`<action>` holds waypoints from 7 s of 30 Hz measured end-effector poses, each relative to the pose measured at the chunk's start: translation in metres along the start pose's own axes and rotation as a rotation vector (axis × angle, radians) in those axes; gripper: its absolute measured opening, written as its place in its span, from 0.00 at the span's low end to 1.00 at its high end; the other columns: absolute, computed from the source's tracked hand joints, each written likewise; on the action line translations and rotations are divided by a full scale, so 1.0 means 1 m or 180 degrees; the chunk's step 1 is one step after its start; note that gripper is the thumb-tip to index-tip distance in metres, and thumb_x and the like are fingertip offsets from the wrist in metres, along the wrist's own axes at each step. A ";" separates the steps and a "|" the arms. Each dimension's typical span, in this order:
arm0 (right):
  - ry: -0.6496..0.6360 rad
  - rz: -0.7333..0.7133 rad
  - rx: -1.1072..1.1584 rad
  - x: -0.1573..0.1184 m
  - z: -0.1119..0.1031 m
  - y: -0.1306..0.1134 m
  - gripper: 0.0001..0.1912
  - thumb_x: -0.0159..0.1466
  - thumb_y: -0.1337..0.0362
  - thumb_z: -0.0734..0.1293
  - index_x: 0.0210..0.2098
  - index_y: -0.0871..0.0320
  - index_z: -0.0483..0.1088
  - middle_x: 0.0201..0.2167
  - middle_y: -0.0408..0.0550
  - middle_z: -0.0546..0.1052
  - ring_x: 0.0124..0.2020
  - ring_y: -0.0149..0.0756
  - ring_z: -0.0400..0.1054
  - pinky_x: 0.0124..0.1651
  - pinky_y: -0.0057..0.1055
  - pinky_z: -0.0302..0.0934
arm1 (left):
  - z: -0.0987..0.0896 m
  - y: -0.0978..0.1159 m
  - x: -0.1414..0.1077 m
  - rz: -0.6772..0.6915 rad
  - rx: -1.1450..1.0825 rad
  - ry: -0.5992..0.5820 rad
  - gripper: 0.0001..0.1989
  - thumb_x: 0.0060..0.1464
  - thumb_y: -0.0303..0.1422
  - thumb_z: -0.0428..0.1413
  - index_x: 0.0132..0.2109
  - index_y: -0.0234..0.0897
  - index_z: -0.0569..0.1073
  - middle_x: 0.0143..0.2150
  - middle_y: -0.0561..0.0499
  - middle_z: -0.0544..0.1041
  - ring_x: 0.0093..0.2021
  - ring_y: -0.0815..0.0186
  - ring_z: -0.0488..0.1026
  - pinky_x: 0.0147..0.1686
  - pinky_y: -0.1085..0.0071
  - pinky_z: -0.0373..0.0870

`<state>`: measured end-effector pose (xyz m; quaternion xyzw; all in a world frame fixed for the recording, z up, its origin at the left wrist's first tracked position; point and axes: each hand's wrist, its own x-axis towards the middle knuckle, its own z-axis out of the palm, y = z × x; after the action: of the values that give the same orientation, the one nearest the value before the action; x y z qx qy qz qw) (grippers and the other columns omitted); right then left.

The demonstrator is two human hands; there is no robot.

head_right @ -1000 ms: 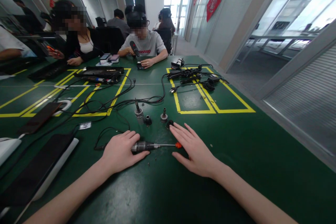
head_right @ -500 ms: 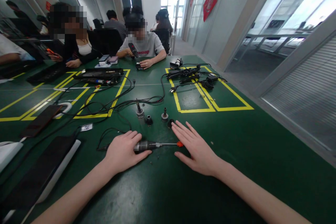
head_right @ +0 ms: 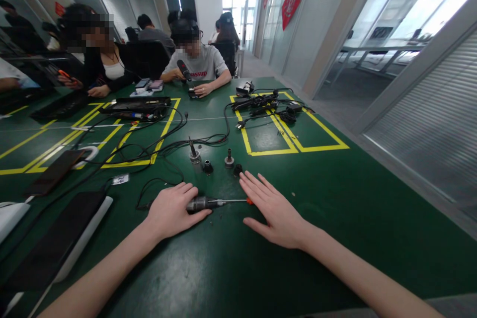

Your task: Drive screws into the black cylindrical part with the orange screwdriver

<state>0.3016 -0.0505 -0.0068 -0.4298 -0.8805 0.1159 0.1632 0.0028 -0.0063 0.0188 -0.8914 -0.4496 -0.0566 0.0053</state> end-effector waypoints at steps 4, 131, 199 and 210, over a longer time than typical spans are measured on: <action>-0.0092 0.0026 0.0009 -0.004 0.000 -0.005 0.45 0.74 0.55 0.65 0.79 0.53 0.34 0.78 0.54 0.48 0.78 0.51 0.41 0.77 0.59 0.44 | 0.000 -0.001 0.000 0.0018 -0.0013 -0.0062 0.19 0.60 0.51 0.61 0.37 0.39 0.74 0.38 0.48 0.80 0.41 0.55 0.79 0.39 0.62 0.74; 0.0662 -0.0146 0.0197 0.010 -0.016 0.022 0.09 0.71 0.63 0.67 0.45 0.52 0.80 0.45 0.54 0.81 0.45 0.48 0.73 0.44 0.47 0.70 | -0.005 -0.001 0.001 -0.0093 -0.0068 -0.0196 0.21 0.61 0.54 0.58 0.37 0.39 0.73 0.36 0.47 0.79 0.40 0.56 0.77 0.37 0.64 0.73; 0.0560 -0.0139 0.0985 0.004 -0.018 0.018 0.10 0.74 0.64 0.63 0.49 0.55 0.75 0.40 0.50 0.82 0.39 0.39 0.78 0.42 0.34 0.74 | -0.006 -0.001 0.001 -0.0057 0.0015 -0.0165 0.22 0.61 0.54 0.58 0.36 0.38 0.73 0.36 0.48 0.79 0.38 0.56 0.78 0.36 0.62 0.73; 0.0779 -0.0002 0.1413 0.007 -0.022 0.015 0.07 0.71 0.61 0.69 0.47 0.53 0.78 0.40 0.50 0.82 0.40 0.40 0.79 0.43 0.37 0.75 | -0.008 -0.001 0.001 -0.0070 0.0013 -0.0231 0.22 0.62 0.54 0.57 0.37 0.38 0.73 0.36 0.48 0.79 0.38 0.56 0.77 0.36 0.62 0.73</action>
<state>0.3169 -0.0339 0.0094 -0.3939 -0.8072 0.2535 0.3591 0.0018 -0.0055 0.0265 -0.8879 -0.4594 -0.0233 -0.0098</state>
